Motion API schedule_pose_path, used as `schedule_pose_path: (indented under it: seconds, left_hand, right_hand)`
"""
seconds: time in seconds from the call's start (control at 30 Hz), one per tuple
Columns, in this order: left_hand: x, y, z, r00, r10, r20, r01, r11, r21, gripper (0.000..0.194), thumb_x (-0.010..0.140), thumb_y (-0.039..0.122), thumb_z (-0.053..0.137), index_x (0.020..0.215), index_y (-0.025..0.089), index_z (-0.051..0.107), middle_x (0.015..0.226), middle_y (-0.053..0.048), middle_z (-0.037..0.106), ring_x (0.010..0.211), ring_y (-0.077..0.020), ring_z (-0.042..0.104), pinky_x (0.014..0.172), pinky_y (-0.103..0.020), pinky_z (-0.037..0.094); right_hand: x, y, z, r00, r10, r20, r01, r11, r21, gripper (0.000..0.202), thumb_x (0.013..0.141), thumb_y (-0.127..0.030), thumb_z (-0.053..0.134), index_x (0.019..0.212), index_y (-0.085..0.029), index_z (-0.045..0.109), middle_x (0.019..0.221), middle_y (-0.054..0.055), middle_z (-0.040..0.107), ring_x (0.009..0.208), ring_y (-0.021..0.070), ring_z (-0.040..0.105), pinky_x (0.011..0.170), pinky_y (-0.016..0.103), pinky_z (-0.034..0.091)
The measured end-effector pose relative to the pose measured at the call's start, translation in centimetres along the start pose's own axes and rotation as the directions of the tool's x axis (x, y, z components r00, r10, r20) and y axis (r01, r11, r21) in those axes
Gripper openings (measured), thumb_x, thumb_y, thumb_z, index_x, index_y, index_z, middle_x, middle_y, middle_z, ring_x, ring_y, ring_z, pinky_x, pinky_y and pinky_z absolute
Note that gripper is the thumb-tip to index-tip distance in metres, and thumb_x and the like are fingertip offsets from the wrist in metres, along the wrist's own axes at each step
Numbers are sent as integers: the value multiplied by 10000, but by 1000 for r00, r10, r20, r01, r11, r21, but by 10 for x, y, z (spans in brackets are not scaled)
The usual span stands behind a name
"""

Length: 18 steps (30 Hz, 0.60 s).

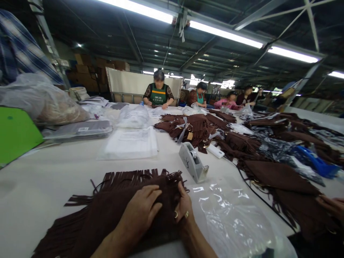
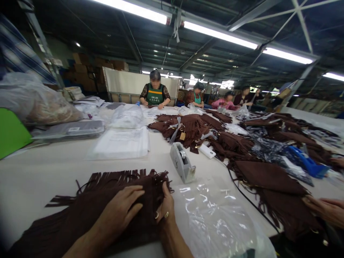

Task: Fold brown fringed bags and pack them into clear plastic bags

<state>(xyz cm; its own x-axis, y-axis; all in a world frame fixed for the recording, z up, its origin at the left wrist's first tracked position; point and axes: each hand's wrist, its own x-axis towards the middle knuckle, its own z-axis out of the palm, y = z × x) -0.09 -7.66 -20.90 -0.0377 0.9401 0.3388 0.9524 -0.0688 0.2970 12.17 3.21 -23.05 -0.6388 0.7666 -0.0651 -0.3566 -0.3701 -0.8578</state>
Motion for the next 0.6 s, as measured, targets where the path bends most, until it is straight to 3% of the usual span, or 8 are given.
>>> schedule_pose_path:
  seconds: [0.07,0.17,0.27,0.37,0.43,0.5,0.6]
  left_hand:
    - [5,-13,10,999,-41,-20,43,991,125,396,879,270,566,1262,169,575,1352,-129,585,1260,-304,528,1041,-491,445]
    - [5,-21,28,997,-59,44,50,982,185,477,870,281,569,1322,133,538,1410,-147,524,1315,-321,473,1081,-531,401]
    - [1,-21,36,993,-92,72,85,992,92,507,854,261,571,1339,122,521,1434,-147,495,1344,-304,440,1124,-529,346]
    - [0,-23,33,990,-142,18,144,979,-143,516,802,234,578,1312,162,542,1418,-120,525,1340,-288,445,1151,-530,296]
    - [2,-29,27,966,-253,-49,215,896,-388,477,800,237,530,1272,181,566,1368,-105,576,1302,-266,490,1145,-501,315]
    - [4,-37,18,899,-431,-72,295,720,-628,426,814,279,474,1210,179,593,1300,-106,623,1247,-253,540,1123,-462,355]
    - [7,-48,8,807,-590,-25,350,512,-785,448,823,366,424,1175,146,592,1251,-133,642,1201,-258,575,1086,-437,398]
  right_hand:
    - [5,1,-6,999,45,-6,-44,998,44,633,815,-723,446,924,-174,742,952,131,746,1078,310,652,869,473,551]
    - [11,-4,-10,994,107,-1,-107,988,115,547,775,-661,561,929,-167,739,982,136,744,1114,312,634,894,489,536]
    - [13,-17,-5,985,171,-15,-168,977,129,408,769,-524,644,927,-159,735,989,136,746,1137,312,622,923,494,520]
    - [8,-27,10,990,103,-99,-95,992,88,394,731,-413,716,1039,-167,711,1085,116,728,1174,304,599,997,484,477]
    - [1,-21,23,993,3,-121,-12,997,-74,477,760,-382,696,1195,-192,653,1256,92,657,1245,279,546,1082,464,402]
    - [-12,-4,37,998,-57,-37,39,927,-373,515,825,-348,626,1318,-210,574,1391,71,554,1322,258,468,1149,457,307]
    - [-37,29,58,980,-37,197,180,598,-781,591,830,-234,594,1409,-194,483,1503,75,408,1423,273,303,1197,496,156]
